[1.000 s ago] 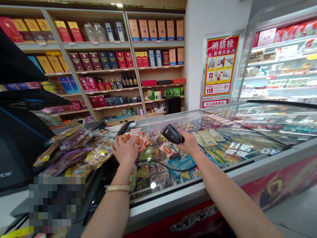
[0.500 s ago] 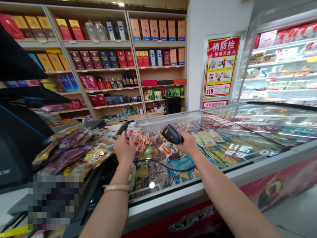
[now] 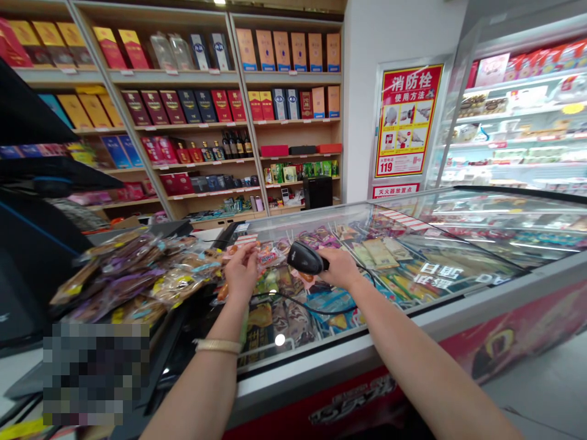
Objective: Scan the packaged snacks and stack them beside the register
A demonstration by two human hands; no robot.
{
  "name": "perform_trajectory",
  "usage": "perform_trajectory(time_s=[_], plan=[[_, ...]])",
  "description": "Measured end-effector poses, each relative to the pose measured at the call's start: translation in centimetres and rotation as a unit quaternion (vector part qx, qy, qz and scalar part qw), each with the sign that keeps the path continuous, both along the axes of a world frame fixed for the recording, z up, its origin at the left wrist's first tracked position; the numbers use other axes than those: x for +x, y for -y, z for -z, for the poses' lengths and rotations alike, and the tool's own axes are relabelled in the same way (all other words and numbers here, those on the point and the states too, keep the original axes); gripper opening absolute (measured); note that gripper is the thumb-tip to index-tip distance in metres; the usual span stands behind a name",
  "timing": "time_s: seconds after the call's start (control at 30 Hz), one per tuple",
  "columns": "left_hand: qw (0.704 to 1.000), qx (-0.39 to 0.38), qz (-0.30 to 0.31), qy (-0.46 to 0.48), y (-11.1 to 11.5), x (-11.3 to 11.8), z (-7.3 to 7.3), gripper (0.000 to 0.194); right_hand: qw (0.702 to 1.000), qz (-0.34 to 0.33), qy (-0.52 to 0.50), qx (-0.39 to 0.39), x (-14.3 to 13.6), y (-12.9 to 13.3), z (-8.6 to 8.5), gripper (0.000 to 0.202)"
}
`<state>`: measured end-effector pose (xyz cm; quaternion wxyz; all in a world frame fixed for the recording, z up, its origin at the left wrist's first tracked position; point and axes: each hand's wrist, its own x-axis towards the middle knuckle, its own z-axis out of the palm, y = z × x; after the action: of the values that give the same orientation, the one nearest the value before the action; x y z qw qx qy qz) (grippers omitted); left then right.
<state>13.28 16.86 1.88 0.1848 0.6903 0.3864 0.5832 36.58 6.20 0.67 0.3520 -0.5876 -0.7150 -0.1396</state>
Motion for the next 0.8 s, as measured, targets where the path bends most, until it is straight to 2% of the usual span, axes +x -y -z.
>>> perform_trajectory(time_s=[0.17, 0.37, 0.6, 0.7, 0.8], plan=[[0.995, 0.092, -0.001, -0.033, 0.3, -0.3, -0.5, 0.024, 0.999, -0.012, 0.018, -0.028, -0.2, 0.2, -0.3, 0.031], [0.990, 0.129, 0.039, -0.041, 0.4, -0.2, -0.5, 0.022, 0.999, -0.019, 0.029, -0.037, -0.2, 0.1, -0.2, 0.035], [0.994, 0.072, 0.076, 0.008, 0.0, 0.2, 0.1, 0.024, 1.000, 0.005, 0.013, -0.008, 0.1, 0.0, -0.2, 0.029], [0.994, 0.040, 0.106, -0.002, 0.3, 1.2, 0.9, 0.021, 0.998, 0.045, -0.021, 0.044, 0.8, 0.1, -0.1, 0.030], [0.988, 0.015, 0.149, -0.049, 1.2, 2.7, 2.0, 0.018, 0.989, 0.075, -0.059, 0.111, 1.4, 0.1, 0.0, 0.032]])
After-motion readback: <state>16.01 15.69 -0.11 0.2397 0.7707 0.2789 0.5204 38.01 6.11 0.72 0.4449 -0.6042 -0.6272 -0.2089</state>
